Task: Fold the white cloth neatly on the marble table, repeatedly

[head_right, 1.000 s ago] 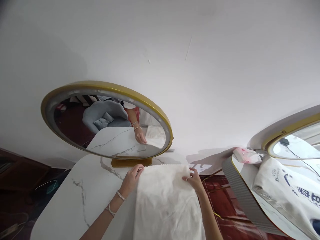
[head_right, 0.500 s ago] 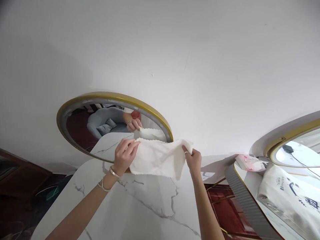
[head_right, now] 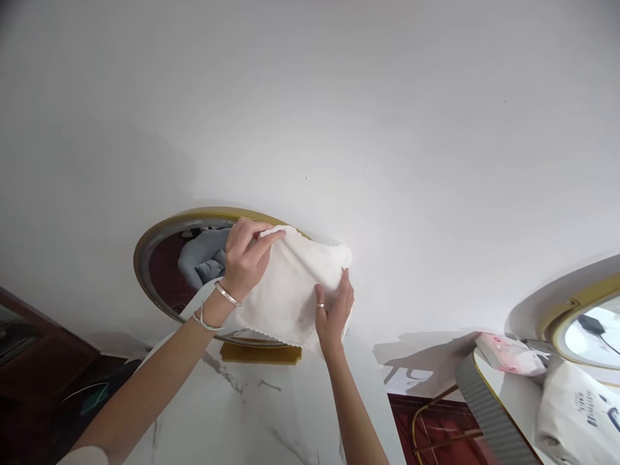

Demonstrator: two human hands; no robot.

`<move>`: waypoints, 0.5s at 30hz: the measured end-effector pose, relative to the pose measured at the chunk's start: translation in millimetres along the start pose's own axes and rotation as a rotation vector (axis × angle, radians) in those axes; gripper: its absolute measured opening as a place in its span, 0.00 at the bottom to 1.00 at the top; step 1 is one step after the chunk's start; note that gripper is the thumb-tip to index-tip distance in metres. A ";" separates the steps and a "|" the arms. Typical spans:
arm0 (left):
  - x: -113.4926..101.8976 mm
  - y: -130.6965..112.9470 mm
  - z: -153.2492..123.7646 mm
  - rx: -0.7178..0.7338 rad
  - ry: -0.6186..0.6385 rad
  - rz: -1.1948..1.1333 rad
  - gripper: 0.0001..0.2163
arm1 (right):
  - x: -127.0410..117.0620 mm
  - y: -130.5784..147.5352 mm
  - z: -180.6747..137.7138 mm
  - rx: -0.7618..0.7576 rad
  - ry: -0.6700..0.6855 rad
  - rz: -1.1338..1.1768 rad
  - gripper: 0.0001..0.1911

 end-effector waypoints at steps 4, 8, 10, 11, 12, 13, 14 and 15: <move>3.3 12.3 28.2 -0.037 0.127 0.016 0.14 | 12.0 16.0 14.9 -0.202 -0.130 -0.053 0.22; 2.5 8.9 37.4 -0.072 0.235 0.132 0.13 | 20.1 36.6 31.2 -0.296 -0.172 -0.060 0.16; 2.8 0.2 29.8 0.011 0.300 0.159 0.13 | 22.4 44.5 35.8 -0.317 -0.167 -0.077 0.16; 3.6 -3.7 24.2 0.069 0.336 0.157 0.14 | 23.4 47.7 37.3 -0.323 -0.163 -0.089 0.17; 4.7 -6.1 18.4 0.120 0.370 0.149 0.16 | 24.4 50.6 38.4 -0.329 -0.162 -0.102 0.17; 5.5 -6.1 13.4 0.151 0.396 0.144 0.18 | 25.8 53.4 39.4 -0.336 -0.160 -0.115 0.17; 6.0 -3.8 9.5 0.161 0.412 0.142 0.19 | 27.7 56.3 40.5 -0.346 -0.154 -0.127 0.18; 6.0 0.7 7.1 0.158 0.422 0.146 0.20 | 30.3 59.6 41.9 -0.358 -0.148 -0.140 0.18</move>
Point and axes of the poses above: each hand's wrist, its own z-axis towards the middle knuckle, its own x-axis out of the palm, y = z × x, the point moved 4 cm from there along z, towards the middle knuckle, and after that the axes turned 11 degrees about z, right-handed, at the moved point
